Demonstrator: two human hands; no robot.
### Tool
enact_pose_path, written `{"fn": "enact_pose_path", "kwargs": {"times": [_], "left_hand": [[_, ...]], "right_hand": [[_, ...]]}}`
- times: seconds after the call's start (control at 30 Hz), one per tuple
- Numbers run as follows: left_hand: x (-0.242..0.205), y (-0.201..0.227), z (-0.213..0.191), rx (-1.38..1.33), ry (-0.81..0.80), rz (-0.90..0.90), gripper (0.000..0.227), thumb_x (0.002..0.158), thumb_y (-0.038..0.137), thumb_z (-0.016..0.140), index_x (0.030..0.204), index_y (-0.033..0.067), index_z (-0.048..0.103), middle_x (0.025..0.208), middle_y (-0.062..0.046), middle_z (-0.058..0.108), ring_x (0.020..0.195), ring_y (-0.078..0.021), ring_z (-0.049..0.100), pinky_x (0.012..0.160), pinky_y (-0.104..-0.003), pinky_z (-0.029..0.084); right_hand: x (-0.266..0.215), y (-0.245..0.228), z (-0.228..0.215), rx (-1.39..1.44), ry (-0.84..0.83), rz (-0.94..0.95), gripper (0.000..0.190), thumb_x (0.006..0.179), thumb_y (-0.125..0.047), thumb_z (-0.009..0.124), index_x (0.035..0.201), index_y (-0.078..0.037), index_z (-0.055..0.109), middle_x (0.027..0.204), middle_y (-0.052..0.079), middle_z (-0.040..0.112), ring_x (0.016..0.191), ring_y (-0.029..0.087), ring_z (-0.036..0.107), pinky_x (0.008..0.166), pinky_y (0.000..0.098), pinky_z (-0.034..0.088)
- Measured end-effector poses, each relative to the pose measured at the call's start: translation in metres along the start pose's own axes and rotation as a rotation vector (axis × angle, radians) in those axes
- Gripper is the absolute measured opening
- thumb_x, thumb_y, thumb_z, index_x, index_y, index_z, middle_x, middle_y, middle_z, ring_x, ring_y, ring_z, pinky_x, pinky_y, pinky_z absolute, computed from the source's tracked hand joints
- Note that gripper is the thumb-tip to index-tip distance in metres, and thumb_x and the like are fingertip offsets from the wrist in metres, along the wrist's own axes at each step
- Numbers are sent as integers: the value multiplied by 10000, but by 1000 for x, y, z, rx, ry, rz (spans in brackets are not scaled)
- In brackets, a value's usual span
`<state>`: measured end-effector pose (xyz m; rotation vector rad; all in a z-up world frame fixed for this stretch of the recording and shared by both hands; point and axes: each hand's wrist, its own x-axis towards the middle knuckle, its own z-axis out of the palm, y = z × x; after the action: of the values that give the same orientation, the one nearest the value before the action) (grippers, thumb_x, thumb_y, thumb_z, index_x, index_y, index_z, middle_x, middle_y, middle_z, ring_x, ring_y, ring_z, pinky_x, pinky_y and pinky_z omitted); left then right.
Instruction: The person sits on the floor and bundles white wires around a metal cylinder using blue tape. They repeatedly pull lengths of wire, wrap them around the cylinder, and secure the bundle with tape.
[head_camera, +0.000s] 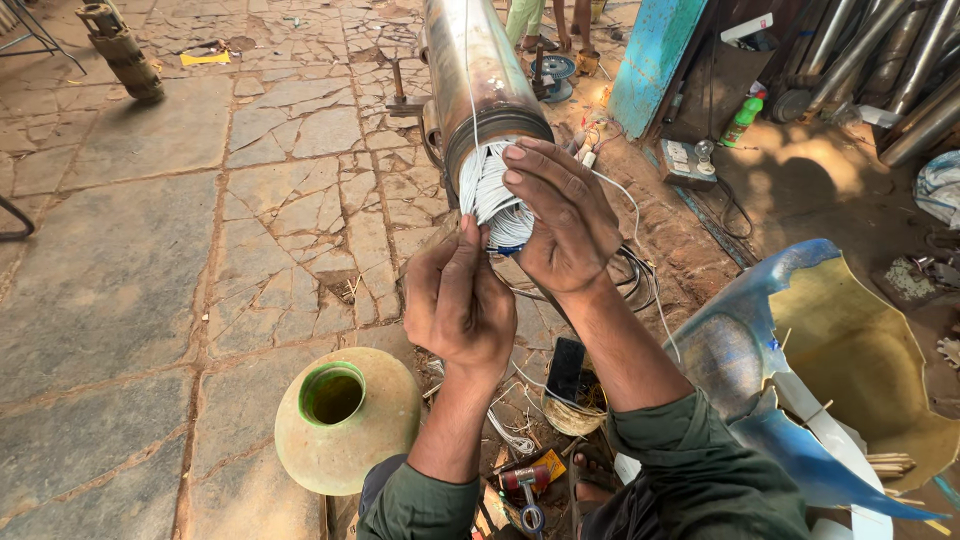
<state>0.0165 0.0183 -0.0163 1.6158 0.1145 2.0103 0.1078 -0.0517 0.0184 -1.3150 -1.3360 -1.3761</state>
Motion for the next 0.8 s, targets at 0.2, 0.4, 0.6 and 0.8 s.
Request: {"fn": "enact_pose_path", "kwargs": {"times": [0.2, 0.4, 0.6, 0.8], "left_hand": [[6, 5, -13, -107, -115, -85, 286, 897, -17, 840, 1160, -13, 727, 1020, -124, 678, 908, -204, 693, 783, -326, 588], [8, 5, -8, 68, -91, 29, 239, 883, -47, 868, 1092, -2, 762, 863, -79, 681, 752, -160, 647, 644, -315, 516], [9, -6, -5, -97, -38, -42, 157, 921, -25, 863, 1014, 52, 763, 890, -56, 721, 743, -86, 662, 611, -233, 514], [13, -4, -24, -295, -216, -266, 197, 962, -10, 853, 1137, 36, 775, 967, -69, 725, 796, -80, 648, 658, -214, 504]], "right_hand": [[-1, -3, -4, 42, -24, 48, 242, 1139, -150, 456, 1197, -16, 649, 1233, 146, 711, 1229, 335, 696, 1069, 429, 596], [-5, 0, 3, 96, 43, 87, 236, 1151, -182, 482, 1170, -28, 660, 1191, 138, 727, 1192, 326, 708, 1005, 411, 604], [-14, 10, 13, 74, 116, 61, 180, 1128, -156, 529, 1140, -66, 684, 1145, 124, 753, 1181, 312, 723, 1026, 395, 623], [-16, 6, 2, 449, 59, 159, 319, 1138, -207, 498, 1342, 36, 464, 1281, 231, 625, 1263, 329, 636, 1121, 453, 562]]}}
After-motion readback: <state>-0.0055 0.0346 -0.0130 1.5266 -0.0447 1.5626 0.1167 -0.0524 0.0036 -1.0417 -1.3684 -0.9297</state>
